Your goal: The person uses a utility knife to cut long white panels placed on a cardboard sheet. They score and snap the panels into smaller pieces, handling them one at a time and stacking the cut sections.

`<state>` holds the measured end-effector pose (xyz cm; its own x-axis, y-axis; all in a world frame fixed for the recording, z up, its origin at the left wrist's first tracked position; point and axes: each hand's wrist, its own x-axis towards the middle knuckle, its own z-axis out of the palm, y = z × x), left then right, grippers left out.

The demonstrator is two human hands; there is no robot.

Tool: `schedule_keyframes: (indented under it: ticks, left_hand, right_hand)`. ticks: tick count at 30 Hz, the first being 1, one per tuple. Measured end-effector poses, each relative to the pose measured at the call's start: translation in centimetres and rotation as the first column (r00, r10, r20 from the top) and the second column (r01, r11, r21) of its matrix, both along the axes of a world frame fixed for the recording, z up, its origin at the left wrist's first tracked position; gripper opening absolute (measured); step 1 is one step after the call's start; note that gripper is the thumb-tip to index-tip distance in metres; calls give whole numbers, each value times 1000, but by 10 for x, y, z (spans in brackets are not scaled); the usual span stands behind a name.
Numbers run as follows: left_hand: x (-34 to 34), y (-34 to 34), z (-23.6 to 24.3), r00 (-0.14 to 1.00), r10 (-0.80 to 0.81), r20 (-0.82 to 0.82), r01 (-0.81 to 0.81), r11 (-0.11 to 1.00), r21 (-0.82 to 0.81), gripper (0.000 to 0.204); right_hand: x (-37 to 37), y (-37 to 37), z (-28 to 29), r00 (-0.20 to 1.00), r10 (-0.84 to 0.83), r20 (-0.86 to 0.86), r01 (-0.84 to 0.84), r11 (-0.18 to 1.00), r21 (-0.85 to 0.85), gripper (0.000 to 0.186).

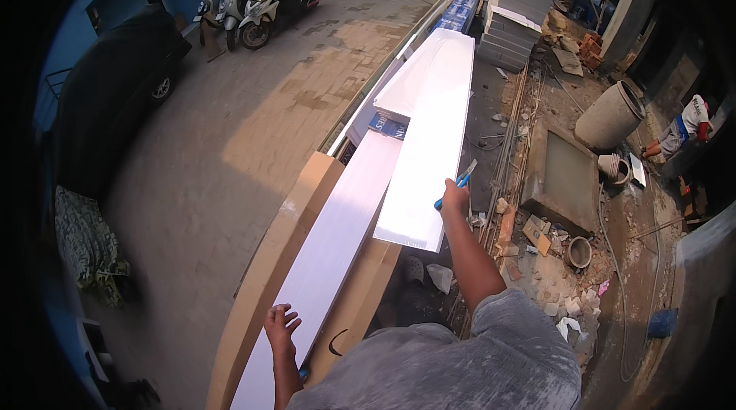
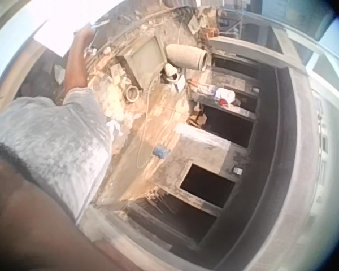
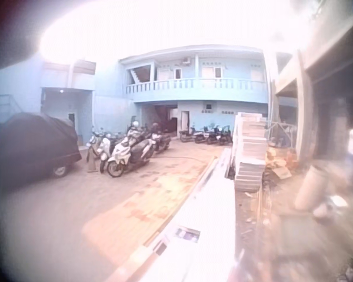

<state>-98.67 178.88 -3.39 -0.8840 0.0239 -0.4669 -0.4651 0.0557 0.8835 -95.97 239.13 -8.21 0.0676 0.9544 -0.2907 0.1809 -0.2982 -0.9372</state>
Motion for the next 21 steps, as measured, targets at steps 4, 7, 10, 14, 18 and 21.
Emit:
schedule_keyframes:
  ticks: [4,7,10,14,18,21]
  left_hand:
    - [-26,55,-24,994,75,85,-65,992,-112,25]
    - [-26,78,-56,973,185,134,-146,954,-261,30]
    - [4,100,-57,887,327,326,-142,865,-481,31]
    - [8,151,-49,796,363,484,-31,824,-566,34]
    - [4,186,-39,761,361,539,32,810,-586,36]
    - [0,195,-37,780,309,543,64,825,-561,39]
  right_hand:
    - [-134,136,-50,985,-88,-146,78,994,-73,56]
    - [-248,261,-62,963,-158,-216,149,987,-58,56]
    - [-333,308,-98,986,-133,-97,121,985,-120,50]
    - [-391,393,-126,991,-132,-20,127,977,-169,50]
    - [-412,433,-169,983,-123,139,150,967,-207,53]
    - [-421,459,-187,970,-134,203,157,983,-100,53]
